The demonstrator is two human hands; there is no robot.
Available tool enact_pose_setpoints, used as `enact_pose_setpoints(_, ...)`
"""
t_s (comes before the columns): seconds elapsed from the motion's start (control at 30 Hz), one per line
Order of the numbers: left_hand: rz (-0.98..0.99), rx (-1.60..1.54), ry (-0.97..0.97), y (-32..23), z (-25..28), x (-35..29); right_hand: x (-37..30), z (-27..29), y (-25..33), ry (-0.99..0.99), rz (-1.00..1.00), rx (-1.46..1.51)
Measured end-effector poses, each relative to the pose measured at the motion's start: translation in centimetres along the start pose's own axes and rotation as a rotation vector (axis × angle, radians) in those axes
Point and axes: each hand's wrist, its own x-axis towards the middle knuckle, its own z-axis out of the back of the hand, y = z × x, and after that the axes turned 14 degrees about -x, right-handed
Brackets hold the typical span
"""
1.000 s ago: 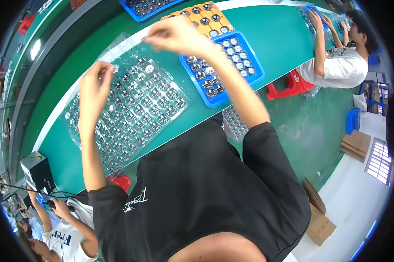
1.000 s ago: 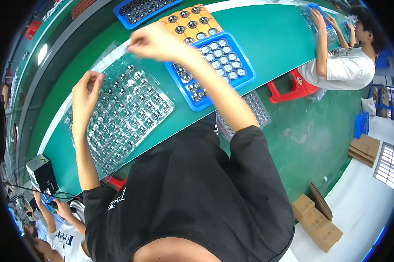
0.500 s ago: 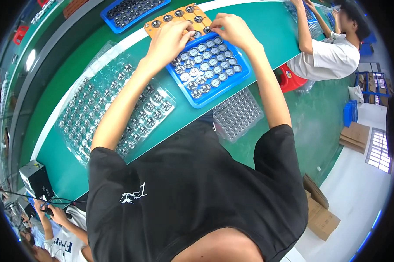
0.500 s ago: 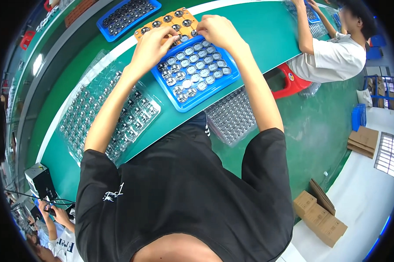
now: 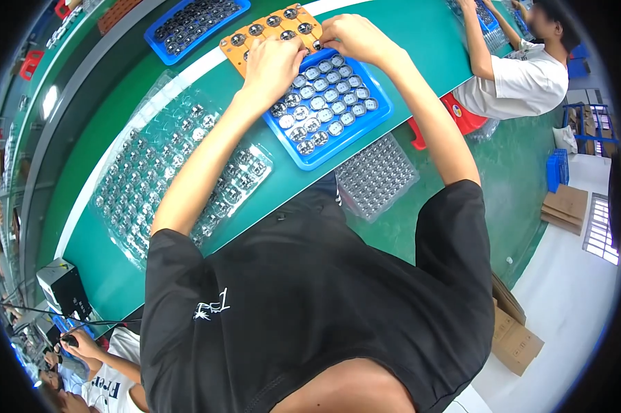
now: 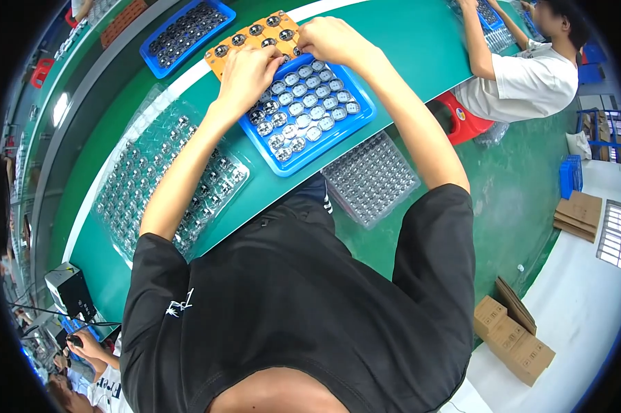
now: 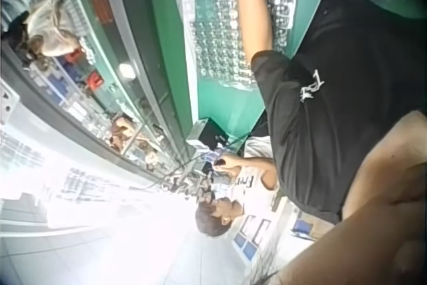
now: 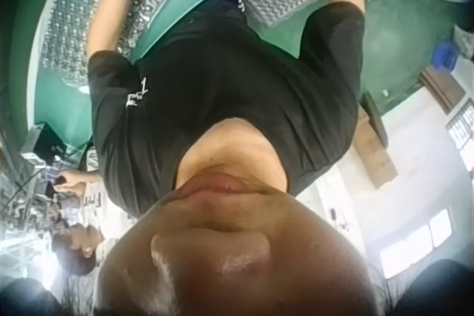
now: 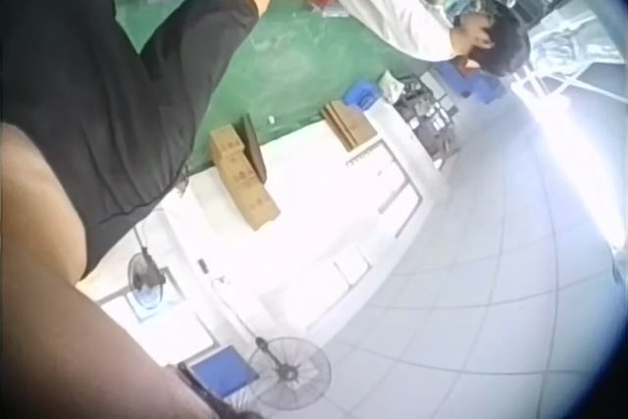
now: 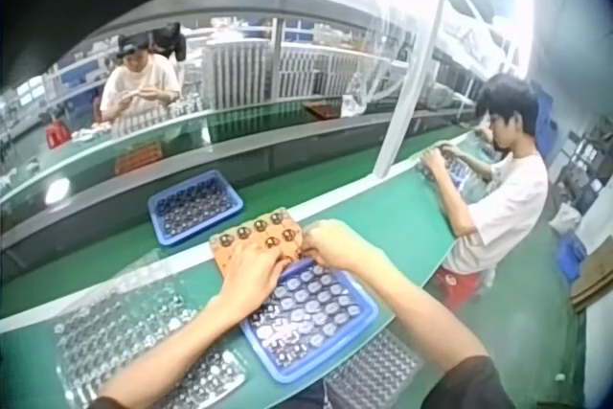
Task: The person assembles small electronic components by hand, placing them into an organized plastic tray.
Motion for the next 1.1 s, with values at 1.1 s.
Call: enact_pose_setpoints(1.1,-0.105,0.441,-0.035,-1.6,-1.7,0.3,1.3,0.3,1.2,0.249,-0.106,-0.151)
